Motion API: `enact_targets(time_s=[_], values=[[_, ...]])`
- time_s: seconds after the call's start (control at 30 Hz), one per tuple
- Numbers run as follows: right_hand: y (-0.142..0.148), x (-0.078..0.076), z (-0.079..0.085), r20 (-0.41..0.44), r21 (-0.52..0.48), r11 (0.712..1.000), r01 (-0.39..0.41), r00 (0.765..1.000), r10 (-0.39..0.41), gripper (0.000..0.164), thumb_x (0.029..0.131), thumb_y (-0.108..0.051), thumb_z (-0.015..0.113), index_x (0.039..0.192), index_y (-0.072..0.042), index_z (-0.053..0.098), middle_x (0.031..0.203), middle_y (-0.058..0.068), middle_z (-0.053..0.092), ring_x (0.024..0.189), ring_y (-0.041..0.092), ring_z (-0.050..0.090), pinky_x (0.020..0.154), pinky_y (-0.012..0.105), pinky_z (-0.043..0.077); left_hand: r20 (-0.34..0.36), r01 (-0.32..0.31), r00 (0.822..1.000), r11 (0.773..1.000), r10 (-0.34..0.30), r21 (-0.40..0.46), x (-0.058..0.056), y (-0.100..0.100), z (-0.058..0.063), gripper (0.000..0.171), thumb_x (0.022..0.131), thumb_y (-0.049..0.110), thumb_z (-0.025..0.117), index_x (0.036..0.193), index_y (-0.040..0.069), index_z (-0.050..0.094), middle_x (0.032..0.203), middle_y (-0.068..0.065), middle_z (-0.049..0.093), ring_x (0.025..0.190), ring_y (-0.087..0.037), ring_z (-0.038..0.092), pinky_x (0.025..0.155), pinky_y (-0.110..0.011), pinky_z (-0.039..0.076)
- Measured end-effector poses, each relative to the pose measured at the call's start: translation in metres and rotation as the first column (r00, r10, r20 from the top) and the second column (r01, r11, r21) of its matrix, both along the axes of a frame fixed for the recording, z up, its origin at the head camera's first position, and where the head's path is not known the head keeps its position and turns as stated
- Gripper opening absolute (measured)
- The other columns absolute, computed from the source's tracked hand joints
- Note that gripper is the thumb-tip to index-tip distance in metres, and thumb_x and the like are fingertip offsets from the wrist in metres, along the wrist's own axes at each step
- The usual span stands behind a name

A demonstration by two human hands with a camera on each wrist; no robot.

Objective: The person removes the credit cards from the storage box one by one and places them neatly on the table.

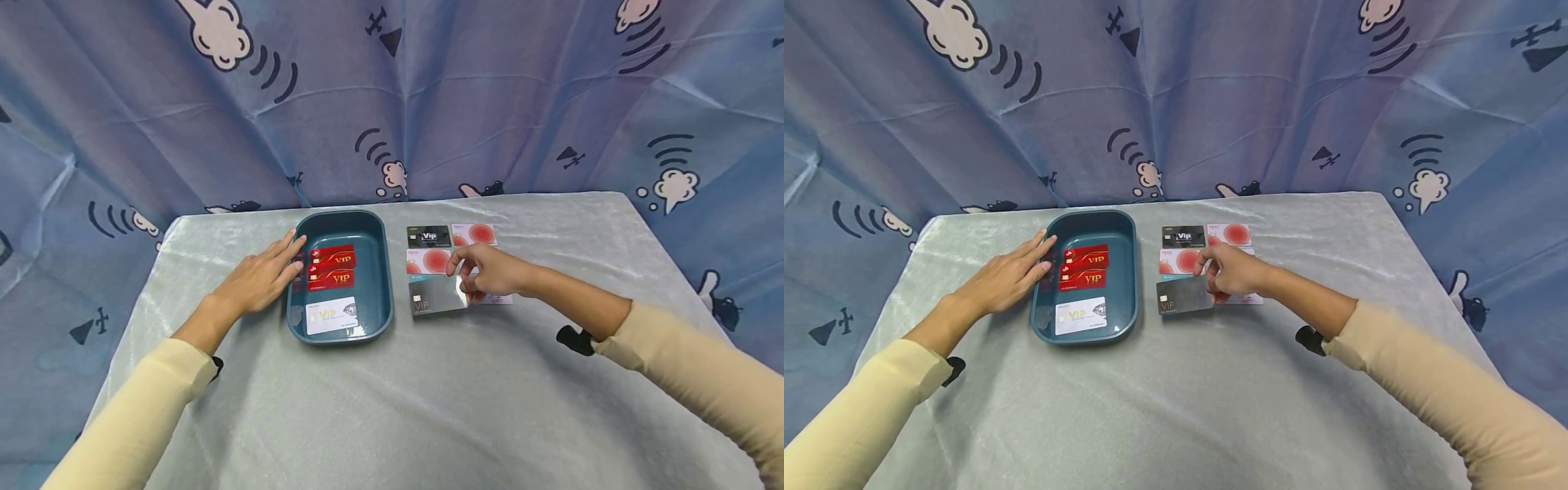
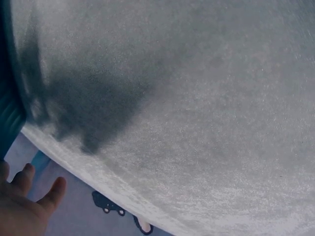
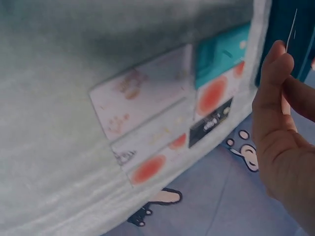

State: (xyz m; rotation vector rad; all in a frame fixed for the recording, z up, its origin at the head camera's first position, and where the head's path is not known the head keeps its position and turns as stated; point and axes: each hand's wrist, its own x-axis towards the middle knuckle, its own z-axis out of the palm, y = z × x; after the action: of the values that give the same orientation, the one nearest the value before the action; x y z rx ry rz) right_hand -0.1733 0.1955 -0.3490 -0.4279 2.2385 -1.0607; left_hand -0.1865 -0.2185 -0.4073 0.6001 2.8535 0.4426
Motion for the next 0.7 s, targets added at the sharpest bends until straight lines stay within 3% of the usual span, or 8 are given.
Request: enact_targets(time_s=[0.33,0.7], values=[[0.003,0.009,-0.024,0.036,-0.014,1.0,0.015,0.999,-0.015,0.024,0.085,0.016,0.054,0.108,0.009,0.056,0.081,0.016,0.054,0.061,0.02,0.063,0.06,0.03,0.057,0.003,0.0,1.0,1.0,0.0,-0.005,0.001,0.0,0.001,0.061,0.107,0.039,0.039,0.161,0.016,0.019,0.167,-0.008,0.01,0.15,-0.034,0.021,0.11,-0.065,0.029],[0.003,0.013,-0.038,0.054,-0.004,1.0,0.022,0.998,-0.022,0.025,0.085,0.017,0.053,0.108,0.01,0.057,0.08,0.016,0.053,0.063,0.021,0.067,0.06,0.033,0.059,-0.007,0.0,1.0,1.0,0.0,0.005,0.001,0.0,0.0,0.061,0.107,0.039,0.039,0.16,0.016,0.021,0.167,-0.008,0.011,0.149,-0.034,0.023,0.109,-0.065,0.03]])
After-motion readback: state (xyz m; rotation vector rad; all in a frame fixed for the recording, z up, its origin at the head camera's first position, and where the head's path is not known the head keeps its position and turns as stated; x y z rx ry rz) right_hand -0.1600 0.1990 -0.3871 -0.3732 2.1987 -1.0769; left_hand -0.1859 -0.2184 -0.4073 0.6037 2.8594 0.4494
